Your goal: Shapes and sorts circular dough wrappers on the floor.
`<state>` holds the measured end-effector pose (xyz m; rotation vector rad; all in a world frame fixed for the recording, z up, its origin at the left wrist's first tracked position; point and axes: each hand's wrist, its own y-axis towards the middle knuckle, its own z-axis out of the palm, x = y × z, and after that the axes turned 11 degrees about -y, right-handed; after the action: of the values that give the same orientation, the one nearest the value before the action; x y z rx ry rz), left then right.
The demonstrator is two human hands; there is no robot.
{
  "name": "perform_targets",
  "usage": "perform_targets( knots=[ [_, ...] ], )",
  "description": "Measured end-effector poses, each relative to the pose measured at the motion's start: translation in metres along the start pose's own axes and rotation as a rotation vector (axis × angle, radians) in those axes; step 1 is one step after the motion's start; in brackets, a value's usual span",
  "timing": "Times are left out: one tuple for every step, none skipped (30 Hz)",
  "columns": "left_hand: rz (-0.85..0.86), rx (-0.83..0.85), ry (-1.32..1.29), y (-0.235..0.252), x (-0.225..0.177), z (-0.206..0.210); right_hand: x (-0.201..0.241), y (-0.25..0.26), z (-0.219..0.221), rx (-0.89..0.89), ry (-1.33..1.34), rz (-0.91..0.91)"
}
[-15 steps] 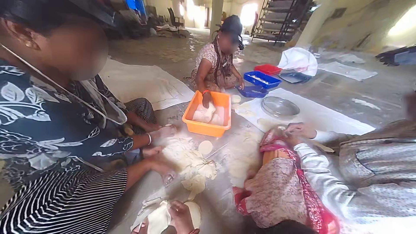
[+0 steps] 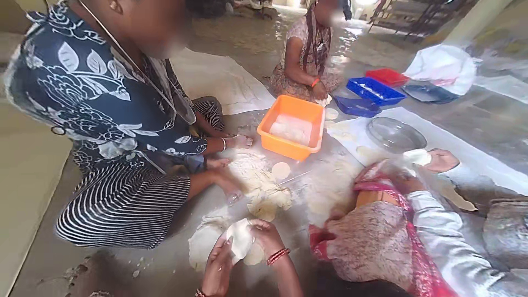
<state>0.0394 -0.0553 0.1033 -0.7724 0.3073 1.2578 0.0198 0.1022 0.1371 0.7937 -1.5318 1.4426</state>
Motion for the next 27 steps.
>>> perform_targets(
  knots=[
    [-0.005, -0.017, 0.006, 0.002, 0.003, -0.001, 0.001, 0.001, -0.004, 0.01, -0.028, 0.007],
    [-0.004, -0.056, 0.043, 0.003, 0.007, 0.0, 0.001, 0.001, -0.009, 0.005, -0.082, 0.02],
    [-0.001, -0.108, 0.12, 0.006, 0.012, -0.001, 0.0, 0.003, -0.013, -0.014, -0.18, 0.034],
    [-0.009, -0.147, 0.241, 0.01, 0.019, -0.005, -0.005, 0.007, -0.017, -0.044, -0.329, 0.046],
    [-0.027, -0.168, 0.385, 0.014, 0.028, -0.012, -0.013, 0.012, -0.022, -0.068, -0.503, 0.074],
    [-0.054, -0.172, 0.53, 0.019, 0.037, -0.021, -0.022, 0.017, -0.025, -0.076, -0.673, 0.115],
    [-0.086, -0.171, 0.658, 0.026, 0.043, -0.028, -0.03, 0.022, -0.026, -0.071, -0.809, 0.159],
    [-0.095, -0.176, 0.765, 0.031, 0.048, -0.03, -0.037, 0.025, -0.026, -0.07, -0.895, 0.201],
    [-0.086, -0.176, 0.853, 0.032, 0.05, -0.029, -0.041, 0.025, -0.025, -0.073, -0.942, 0.235],
    [-0.068, -0.169, 0.932, 0.031, 0.05, -0.027, -0.044, 0.023, -0.024, -0.077, -0.97, 0.258],
    [-0.061, -0.162, 0.987, 0.029, 0.047, -0.024, -0.043, 0.02, -0.023, -0.076, -0.997, 0.277],
    [-0.059, -0.158, 1.022, 0.029, 0.044, -0.022, -0.041, 0.018, -0.022, -0.073, -1.021, 0.297],
    [-0.067, -0.155, 1.048, 0.029, 0.042, -0.022, -0.039, 0.018, -0.021, -0.076, -1.039, 0.313],
    [-0.077, -0.151, 1.062, 0.03, 0.042, -0.024, -0.037, 0.018, -0.021, -0.081, -1.048, 0.326],
    [-0.086, -0.149, 1.07, 0.03, 0.042, -0.026, -0.037, 0.018, -0.021, -0.085, -1.058, 0.338],
    [-0.09, -0.154, 1.086, 0.03, 0.042, -0.026, -0.037, 0.018, -0.022, -0.085, -1.065, 0.351],
    [-0.089, -0.16, 1.125, 0.029, 0.041, -0.025, -0.038, 0.019, -0.023, -0.083, -1.068, 0.364],
    [-0.077, -0.161, 1.19, 0.027, 0.041, -0.022, -0.039, 0.019, -0.024, -0.081, -1.069, 0.374],
    [-0.061, -0.153, 1.29, 0.026, 0.04, -0.019, -0.039, 0.019, -0.025, -0.083, -1.068, 0.377],
    [-0.035, -0.129, 1.402, 0.023, 0.04, -0.014, -0.038, 0.019, -0.025, -0.088, -1.06, 0.371],
    [0.007, -0.075, 1.5, 0.021, 0.041, -0.011, -0.038, 0.019, -0.026, -0.091, -1.045, 0.358],
    [0.046, 0.002, 1.577, 0.019, 0.043, -0.008, -0.038, 0.019, -0.027, -0.094, -1.026, 0.339],
    [0.081, 0.088, 1.645, 0.018, 0.046, -0.006, -0.039, 0.02, -0.028, -0.093, -1.004, 0.316],
    [0.107, 0.159, 1.7, 0.017, 0.051, -0.005, -0.04, 0.021, -0.029, -0.085, -0.977, 0.293],
    [0.108, 0.213, 1.753, 0.016, 0.056, -0.005, -0.042, 0.022, -0.031, -0.08, -0.949, 0.267],
    [0.097, 0.245, 1.808, 0.015, 0.06, -0.006, -0.044, 0.024, -0.032, -0.078, -0.923, 0.247],
    [0.085, 0.256, 1.857, 0.014, 0.064, -0.008, -0.046, 0.025, -0.033, -0.069, -0.909, 0.242]
  ],
)
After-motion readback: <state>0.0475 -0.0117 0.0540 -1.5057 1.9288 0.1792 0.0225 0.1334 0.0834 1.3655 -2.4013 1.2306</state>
